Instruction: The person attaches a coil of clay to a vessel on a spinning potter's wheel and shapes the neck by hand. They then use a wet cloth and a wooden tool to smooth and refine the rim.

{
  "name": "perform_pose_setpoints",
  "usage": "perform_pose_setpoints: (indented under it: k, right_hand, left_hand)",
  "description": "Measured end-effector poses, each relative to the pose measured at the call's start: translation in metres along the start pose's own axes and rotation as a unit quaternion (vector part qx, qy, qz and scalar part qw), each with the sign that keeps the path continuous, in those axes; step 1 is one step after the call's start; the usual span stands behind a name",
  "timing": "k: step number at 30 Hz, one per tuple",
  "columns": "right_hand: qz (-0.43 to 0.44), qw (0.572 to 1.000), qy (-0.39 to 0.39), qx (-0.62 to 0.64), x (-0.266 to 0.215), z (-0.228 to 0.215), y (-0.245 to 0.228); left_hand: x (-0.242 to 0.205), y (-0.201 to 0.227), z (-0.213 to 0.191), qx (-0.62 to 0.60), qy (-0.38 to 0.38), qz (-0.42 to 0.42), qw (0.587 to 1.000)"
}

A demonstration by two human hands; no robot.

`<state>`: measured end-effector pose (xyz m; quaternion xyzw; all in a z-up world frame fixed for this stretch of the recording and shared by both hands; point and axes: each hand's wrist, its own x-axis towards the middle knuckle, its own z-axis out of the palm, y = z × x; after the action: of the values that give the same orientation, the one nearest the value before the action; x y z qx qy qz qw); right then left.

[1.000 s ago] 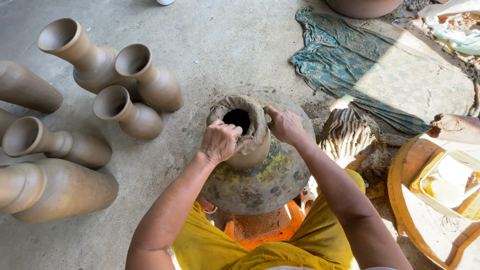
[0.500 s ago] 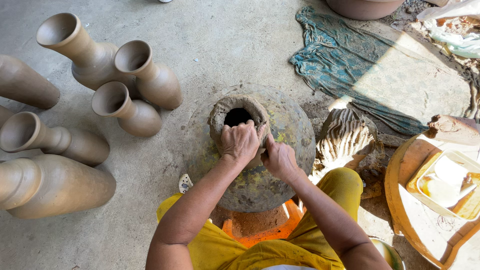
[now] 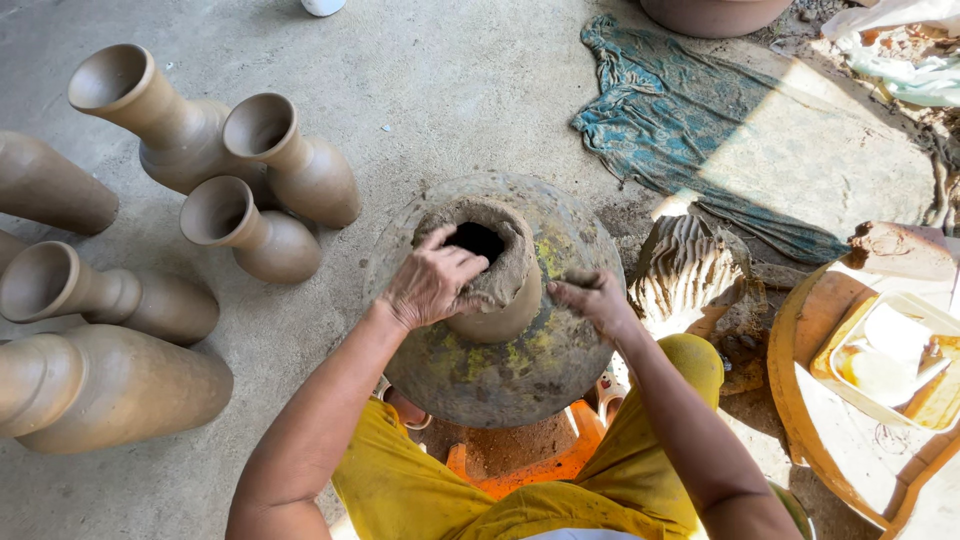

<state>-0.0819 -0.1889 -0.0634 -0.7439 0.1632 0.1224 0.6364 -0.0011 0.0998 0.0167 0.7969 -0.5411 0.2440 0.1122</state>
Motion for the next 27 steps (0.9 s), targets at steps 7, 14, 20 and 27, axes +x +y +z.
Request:
perform_pose_setpoints:
  k: [7, 14, 20, 27]
  right_hand:
    - [-0.159, 0.86, 0.05, -0.483, 0.04, 0.012, -0.044]
    - [-0.21, 0.841, 0.069, -0.494, 0.006, 0.04, -0.027]
    - [-0.206, 0.857, 0.086, -0.464, -0.016, 0.057, -0.024]
    - [-0.092, 0.811, -0.049, -0.575, -0.046, 0.1, -0.021]
  left_hand:
    - [0.002, 0.012, 0.028, 0.018, -0.085, -0.085, 0.993]
    - [0.02, 0.033, 0.041, 0.048, -0.119, -0.19, 0.973]
    - [0.04, 0.051, 0.042, 0.01, -0.162, -0.3, 0.94]
    - [0.055, 0.061, 0.053, -0.01, -0.131, -0.354, 0.926]
